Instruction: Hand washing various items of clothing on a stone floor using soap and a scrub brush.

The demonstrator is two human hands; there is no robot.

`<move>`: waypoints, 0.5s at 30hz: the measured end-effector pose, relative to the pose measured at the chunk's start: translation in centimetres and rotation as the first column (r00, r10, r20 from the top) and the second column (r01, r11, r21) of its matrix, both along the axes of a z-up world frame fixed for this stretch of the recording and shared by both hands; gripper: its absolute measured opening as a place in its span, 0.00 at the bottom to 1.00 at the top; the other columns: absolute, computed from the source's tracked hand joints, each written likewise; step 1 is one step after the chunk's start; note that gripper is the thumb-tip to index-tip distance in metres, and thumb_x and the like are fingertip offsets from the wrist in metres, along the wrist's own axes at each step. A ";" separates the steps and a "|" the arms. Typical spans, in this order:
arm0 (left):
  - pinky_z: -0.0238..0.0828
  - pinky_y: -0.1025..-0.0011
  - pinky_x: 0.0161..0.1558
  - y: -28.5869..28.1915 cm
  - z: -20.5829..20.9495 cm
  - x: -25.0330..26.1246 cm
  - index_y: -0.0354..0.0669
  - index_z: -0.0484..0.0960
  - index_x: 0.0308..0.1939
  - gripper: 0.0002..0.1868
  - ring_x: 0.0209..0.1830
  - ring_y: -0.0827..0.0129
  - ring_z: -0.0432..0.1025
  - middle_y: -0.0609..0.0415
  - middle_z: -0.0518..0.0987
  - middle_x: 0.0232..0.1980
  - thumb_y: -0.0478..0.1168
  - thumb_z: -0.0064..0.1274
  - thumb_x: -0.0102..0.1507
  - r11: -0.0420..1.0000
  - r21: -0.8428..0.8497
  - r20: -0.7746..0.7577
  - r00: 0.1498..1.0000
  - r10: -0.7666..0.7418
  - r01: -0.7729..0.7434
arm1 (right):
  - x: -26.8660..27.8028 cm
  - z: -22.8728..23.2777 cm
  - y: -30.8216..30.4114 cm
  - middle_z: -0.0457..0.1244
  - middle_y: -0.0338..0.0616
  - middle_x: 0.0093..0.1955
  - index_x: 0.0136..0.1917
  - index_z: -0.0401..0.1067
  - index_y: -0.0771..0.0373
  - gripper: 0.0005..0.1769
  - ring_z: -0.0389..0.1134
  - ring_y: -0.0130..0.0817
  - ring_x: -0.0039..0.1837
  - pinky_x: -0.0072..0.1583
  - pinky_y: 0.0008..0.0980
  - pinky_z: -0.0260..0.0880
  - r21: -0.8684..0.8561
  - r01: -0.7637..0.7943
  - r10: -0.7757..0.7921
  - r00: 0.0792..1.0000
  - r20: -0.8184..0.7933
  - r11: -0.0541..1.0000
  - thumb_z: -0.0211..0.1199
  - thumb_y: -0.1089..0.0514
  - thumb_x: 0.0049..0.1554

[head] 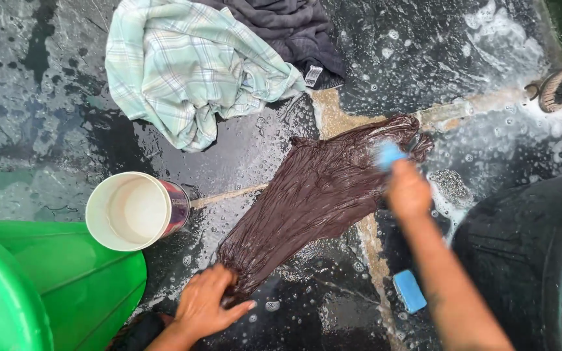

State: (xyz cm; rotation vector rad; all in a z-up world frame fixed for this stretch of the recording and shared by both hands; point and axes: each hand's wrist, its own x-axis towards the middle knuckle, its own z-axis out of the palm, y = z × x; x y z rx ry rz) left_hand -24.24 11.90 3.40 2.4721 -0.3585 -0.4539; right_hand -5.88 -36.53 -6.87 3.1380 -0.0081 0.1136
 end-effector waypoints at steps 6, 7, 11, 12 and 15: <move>0.70 0.49 0.50 -6.9 2.1 6.8 0.42 0.76 0.52 0.35 0.53 0.46 0.69 0.40 0.71 0.53 0.64 0.56 0.52 0.979 0.197 0.280 0.955 -0.097 0.042 | -2.0 4.3 9.5 0.68 0.50 0.46 0.60 0.70 0.59 0.17 0.71 0.48 0.45 0.45 0.50 0.71 0.074 0.080 -0.068 0.986 -0.152 0.994 0.56 0.60 0.57; 0.70 0.49 0.50 -6.5 0.4 5.7 0.42 0.76 0.52 0.35 0.53 0.46 0.69 0.40 0.71 0.53 0.64 0.56 0.52 0.980 0.194 0.280 0.955 -0.101 0.046 | -5.4 1.9 14.6 0.68 0.50 0.46 0.60 0.70 0.59 0.17 0.71 0.48 0.45 0.45 0.50 0.71 0.071 0.084 -0.073 0.986 -0.152 0.994 0.56 0.60 0.57; 0.75 0.54 0.42 -2.5 -5.0 1.2 0.42 0.78 0.35 0.11 0.37 0.50 0.76 0.45 0.79 0.36 0.45 0.52 0.64 0.987 0.136 0.065 0.994 -0.091 0.082 | -13.4 2.5 26.3 0.64 0.48 0.42 0.46 0.70 0.57 0.05 0.69 0.46 0.46 0.47 0.47 0.71 0.416 -0.426 0.447 0.893 0.049 0.804 0.57 0.60 0.55; 0.76 0.54 0.37 -0.9 -5.8 -0.6 0.41 0.78 0.30 0.11 0.33 0.50 0.77 0.45 0.79 0.32 0.44 0.53 0.60 0.992 0.111 0.104 0.992 -0.069 0.057 | -14.0 4.1 27.0 0.64 0.47 0.42 0.46 0.70 0.57 0.04 0.68 0.46 0.45 0.43 0.47 0.70 0.463 -0.461 0.514 0.858 0.012 0.757 0.59 0.60 0.55; 0.76 0.53 0.35 1.1 -4.4 -2.3 0.42 0.77 0.28 0.11 0.32 0.50 0.78 0.46 0.79 0.31 0.45 0.53 0.61 0.990 0.140 0.033 0.999 -0.024 0.020 | -6.3 3.0 17.8 0.64 0.42 0.40 0.45 0.71 0.55 0.12 0.68 0.38 0.40 0.33 0.39 0.69 0.014 -0.324 0.324 0.945 -0.040 0.946 0.60 0.61 0.44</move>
